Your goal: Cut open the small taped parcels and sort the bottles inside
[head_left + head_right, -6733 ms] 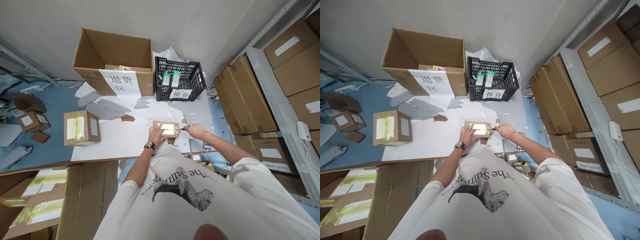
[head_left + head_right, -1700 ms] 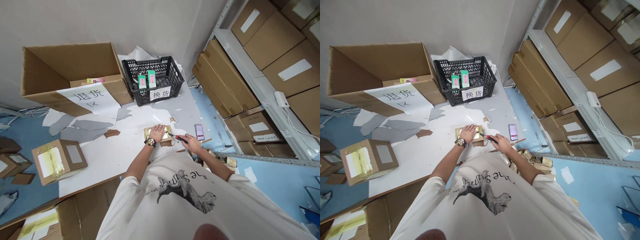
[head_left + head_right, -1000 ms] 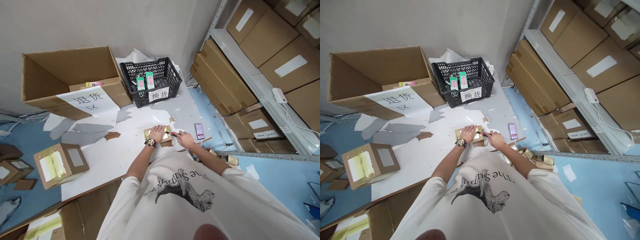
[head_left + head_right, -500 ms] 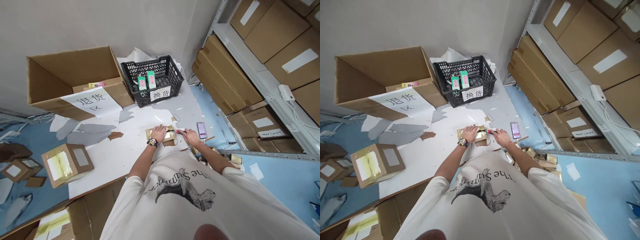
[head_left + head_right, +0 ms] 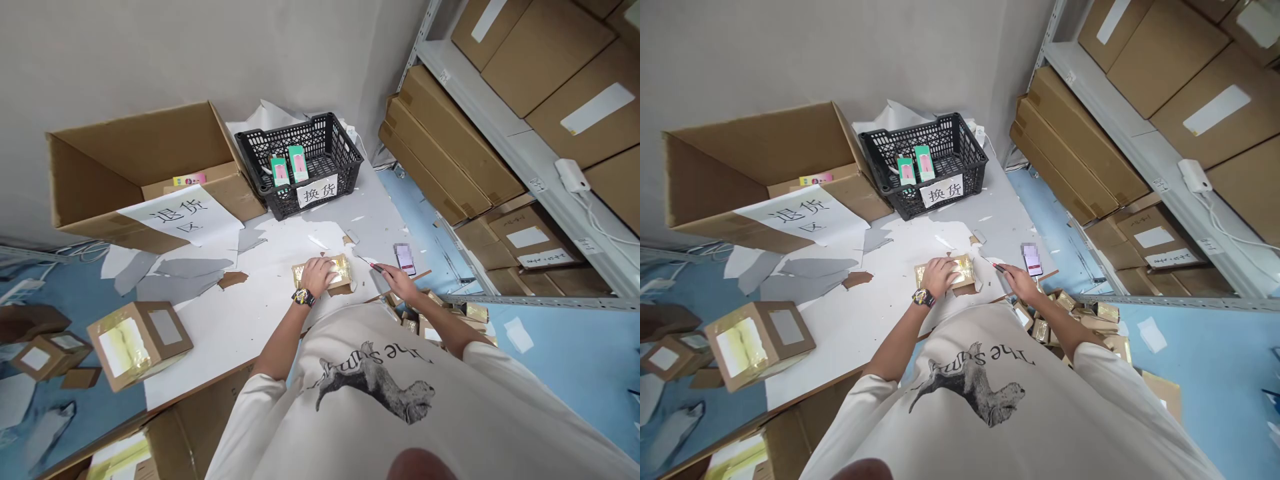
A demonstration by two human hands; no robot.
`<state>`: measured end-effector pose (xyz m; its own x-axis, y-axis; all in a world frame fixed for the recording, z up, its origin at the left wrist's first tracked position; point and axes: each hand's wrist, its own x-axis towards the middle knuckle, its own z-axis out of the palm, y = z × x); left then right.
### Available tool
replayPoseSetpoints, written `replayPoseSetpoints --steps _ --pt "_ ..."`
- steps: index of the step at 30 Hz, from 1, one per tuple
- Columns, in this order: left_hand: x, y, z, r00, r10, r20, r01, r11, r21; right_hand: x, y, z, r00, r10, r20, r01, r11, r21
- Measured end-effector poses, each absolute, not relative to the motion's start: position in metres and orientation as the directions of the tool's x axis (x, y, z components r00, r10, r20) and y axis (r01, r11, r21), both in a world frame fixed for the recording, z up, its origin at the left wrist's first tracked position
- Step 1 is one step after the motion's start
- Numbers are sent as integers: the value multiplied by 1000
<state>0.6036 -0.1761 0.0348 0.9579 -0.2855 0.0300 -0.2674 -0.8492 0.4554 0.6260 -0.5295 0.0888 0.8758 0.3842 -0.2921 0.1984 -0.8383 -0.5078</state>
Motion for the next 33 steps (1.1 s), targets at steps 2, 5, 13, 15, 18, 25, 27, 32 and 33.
replayPoseSetpoints --steps 2,5,13,15,18,25,27,32,33 --pt "593 -181 33 950 -310 22 -283 -832 477 623 -524 84 884 315 -344 56 -804 -592" --pt "585 -193 30 958 -287 14 -258 -838 481 629 -510 83 854 361 -373 44 -766 -642" --pt "591 -226 32 989 -122 -82 -73 -892 445 685 -499 92 758 525 -386 279 -797 -536" --pt "588 -232 31 993 -87 -78 -48 -912 408 695 -496 93 728 553 -407 309 -793 -525" --pt "585 -233 27 992 -61 -115 -10 -916 401 703 -484 93 718 550 -427 331 -809 -486" --pt "581 -220 24 996 -52 -78 -5 -860 510 719 -479 108 668 585 -460 386 -801 -457" --pt "576 -221 24 997 -58 -41 -28 -856 516 729 -485 115 611 630 -480 428 -773 -468" --pt "569 -223 23 997 -69 -23 -47 -851 522 744 -480 120 524 651 -549 458 -759 -462" --pt "569 -223 22 997 -70 -17 -51 -851 523 744 -475 118 521 650 -553 459 -760 -461"
